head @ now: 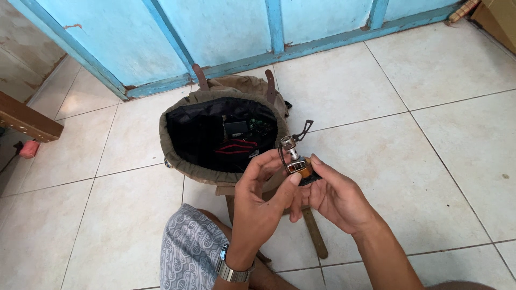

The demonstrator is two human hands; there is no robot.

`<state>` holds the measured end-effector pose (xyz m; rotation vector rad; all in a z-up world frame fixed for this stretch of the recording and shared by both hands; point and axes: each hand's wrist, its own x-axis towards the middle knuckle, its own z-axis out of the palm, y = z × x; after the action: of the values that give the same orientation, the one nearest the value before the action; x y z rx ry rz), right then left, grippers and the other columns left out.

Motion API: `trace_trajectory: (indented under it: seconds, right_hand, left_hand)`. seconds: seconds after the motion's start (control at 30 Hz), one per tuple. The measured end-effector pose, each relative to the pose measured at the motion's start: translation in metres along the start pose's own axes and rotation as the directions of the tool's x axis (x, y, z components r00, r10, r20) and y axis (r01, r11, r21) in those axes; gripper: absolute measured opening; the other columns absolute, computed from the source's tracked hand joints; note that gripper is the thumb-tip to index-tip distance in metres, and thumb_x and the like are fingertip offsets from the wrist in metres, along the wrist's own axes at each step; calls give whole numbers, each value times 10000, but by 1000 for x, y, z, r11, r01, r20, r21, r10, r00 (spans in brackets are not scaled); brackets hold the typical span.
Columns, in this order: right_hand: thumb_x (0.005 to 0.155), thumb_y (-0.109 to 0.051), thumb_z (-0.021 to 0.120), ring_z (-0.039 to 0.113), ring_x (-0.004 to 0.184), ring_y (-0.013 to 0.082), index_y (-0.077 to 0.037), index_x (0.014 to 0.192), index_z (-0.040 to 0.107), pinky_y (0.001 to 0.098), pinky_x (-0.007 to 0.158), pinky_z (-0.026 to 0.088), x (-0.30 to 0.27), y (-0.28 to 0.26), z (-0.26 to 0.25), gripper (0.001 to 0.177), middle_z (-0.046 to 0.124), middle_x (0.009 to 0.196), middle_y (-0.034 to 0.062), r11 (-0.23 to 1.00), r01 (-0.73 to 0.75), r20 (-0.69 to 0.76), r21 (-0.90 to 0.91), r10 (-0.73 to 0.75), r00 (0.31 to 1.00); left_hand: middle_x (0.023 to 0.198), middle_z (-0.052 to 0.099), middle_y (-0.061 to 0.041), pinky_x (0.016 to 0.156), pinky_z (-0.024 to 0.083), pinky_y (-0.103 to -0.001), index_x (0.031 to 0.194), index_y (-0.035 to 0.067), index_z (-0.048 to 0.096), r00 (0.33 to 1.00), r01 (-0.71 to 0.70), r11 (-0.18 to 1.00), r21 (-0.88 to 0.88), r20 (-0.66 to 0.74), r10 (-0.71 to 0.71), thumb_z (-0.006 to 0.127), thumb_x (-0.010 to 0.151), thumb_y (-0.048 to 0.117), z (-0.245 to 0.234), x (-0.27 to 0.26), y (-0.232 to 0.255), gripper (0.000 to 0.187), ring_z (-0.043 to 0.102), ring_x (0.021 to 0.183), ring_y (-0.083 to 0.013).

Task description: Packing a backpack by placing clothes and small objects inside.

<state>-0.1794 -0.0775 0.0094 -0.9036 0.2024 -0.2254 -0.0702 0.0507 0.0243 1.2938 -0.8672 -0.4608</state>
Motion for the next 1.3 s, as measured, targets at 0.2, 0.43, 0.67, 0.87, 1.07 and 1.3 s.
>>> trace_trajectory:
  seconds: [0.2, 0.43, 0.67, 0.87, 1.07, 1.3]
  right_hand:
    - [1064, -475, 303, 698, 630, 262, -5, 1127, 632, 419, 620, 580, 4, 7, -3, 577, 691, 739, 152, 998, 41, 13, -55, -40, 999]
    - [996, -495, 333, 698, 619, 242, -30, 1114, 654, 395, 633, 591, 4, -3, -3, 578, 716, 717, 164, 979, -67, -141, -191, 40, 989]
    - [992, -477, 443, 674, 604, 216, -24, 1052, 618, 355, 582, 571, 4, -2, -8, 490, 652, 660, 125, 942, -74, -161, -328, 21, 987]
    - [966, -431, 544, 673, 624, 173, -43, 1034, 649, 337, 577, 580, 6, 2, -8, 407, 617, 668, 65, 925, -38, -193, -379, -39, 980]
    - [903, -353, 663, 660, 589, 169, -61, 1068, 709, 325, 556, 563, 8, 2, -9, 339, 649, 662, 68, 869, -56, -300, -491, -108, 948]
    - [858, -322, 703, 671, 598, 159, -91, 1158, 709, 311, 571, 570, 9, 2, -9, 379, 727, 743, 73, 847, -51, -307, -529, -135, 942]
  left_hand:
    - [1144, 772, -87, 1077, 507, -365, 1269, 13, 666, 999, -11, 997, 72, -42, 14, 707, 960, 107, -2, -1, 2, 325, 706, 1133, -166]
    - [1104, 745, -70, 923, 555, -288, 1357, 16, 625, 987, 108, 994, 18, -124, -105, 601, 1005, 129, -9, -9, 2, 371, 693, 1045, -122]
    - [1198, 732, -137, 1009, 567, -335, 1448, -14, 511, 968, 92, 986, -138, -218, -121, 531, 1043, 183, -16, -5, -1, 451, 697, 1130, -181]
    - [1385, 614, -199, 1031, 575, -374, 1569, 22, 263, 985, 14, 992, -123, -169, -35, 571, 1006, 104, -14, -6, 0, 647, 661, 1217, -232]
    - [1455, 535, -230, 1091, 546, -383, 1580, 21, 237, 990, -20, 994, -104, -141, 5, 576, 983, -4, -16, -9, -4, 686, 581, 1377, -292]
    - [1531, 499, -234, 1109, 501, -401, 1595, 43, 205, 992, -59, 996, -60, -119, 51, 508, 991, -100, -15, -8, -2, 691, 549, 1419, -294]
